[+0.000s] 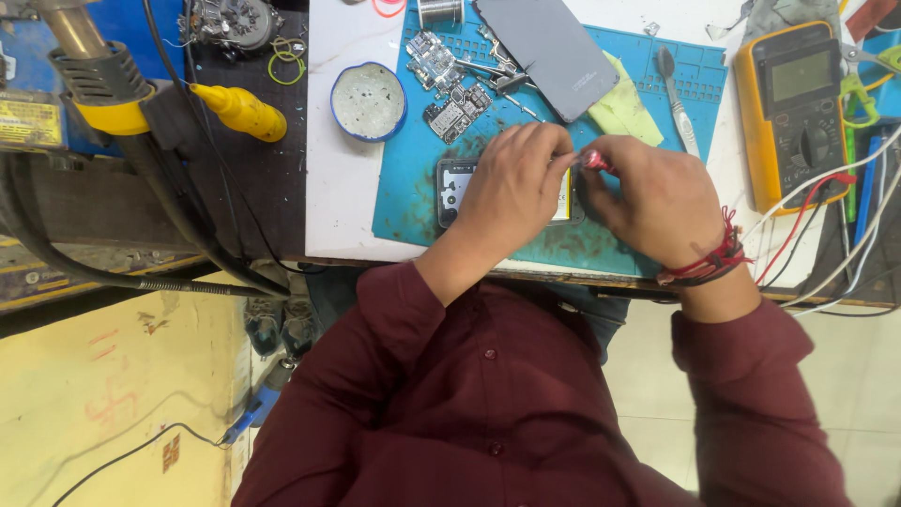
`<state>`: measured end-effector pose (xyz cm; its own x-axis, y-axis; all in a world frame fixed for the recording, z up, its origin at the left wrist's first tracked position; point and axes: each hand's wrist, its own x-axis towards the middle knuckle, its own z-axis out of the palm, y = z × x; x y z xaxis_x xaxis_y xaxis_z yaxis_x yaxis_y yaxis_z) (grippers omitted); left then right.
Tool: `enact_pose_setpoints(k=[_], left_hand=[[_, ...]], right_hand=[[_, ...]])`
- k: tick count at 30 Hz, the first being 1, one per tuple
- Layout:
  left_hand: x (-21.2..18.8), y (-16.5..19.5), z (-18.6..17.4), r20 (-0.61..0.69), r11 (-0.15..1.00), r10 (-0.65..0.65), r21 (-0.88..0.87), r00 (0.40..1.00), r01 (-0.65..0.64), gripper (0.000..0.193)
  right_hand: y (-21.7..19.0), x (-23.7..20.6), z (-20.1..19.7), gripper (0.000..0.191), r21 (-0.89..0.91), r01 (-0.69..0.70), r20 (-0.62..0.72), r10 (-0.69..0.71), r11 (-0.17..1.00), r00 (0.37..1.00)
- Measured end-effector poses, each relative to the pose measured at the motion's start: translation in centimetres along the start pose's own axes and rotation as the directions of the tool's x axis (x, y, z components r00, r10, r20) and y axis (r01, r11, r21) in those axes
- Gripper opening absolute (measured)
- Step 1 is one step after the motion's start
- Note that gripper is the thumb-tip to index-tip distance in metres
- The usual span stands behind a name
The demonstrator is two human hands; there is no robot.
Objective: The person uses a hot air gun to heat a small circuit board, then handles a disassembled smartphone, connecting a USB cable and pressing the power button. They remove the back cover, inspect the internal components, and use a red probe to test points on the motherboard.
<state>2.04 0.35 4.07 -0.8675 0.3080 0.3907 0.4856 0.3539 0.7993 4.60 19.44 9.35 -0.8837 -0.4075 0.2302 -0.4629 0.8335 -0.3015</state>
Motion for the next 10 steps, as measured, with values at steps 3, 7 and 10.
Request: enact_pose_setpoints(k=[3,7,10], left_hand=[[0.0,0.1,0.1,-0.011,1.0,0.013,0.013,1.0,-0.013,0.009],[-0.5,-0.3,0.4,-0.047,1.0,0.018,0.005,0.999,-0.018,0.013],[0.3,-0.7,1.8,-0.028,0.999,0.015,0.052,1.0,-0.014,0.014]], right_hand=[[0.0,0.5,-0.4,0.025,-0.017,0.089,0.026,-0.088,0.996,0.996],[0.4,1.0,-0.5,0.032,-0.014,0.131,0.118,-0.128,0.991,0.985],[1.1,1.6,-0.2,0.029,-0.082,0.126,0.253,-0.102,0.989,0.962]])
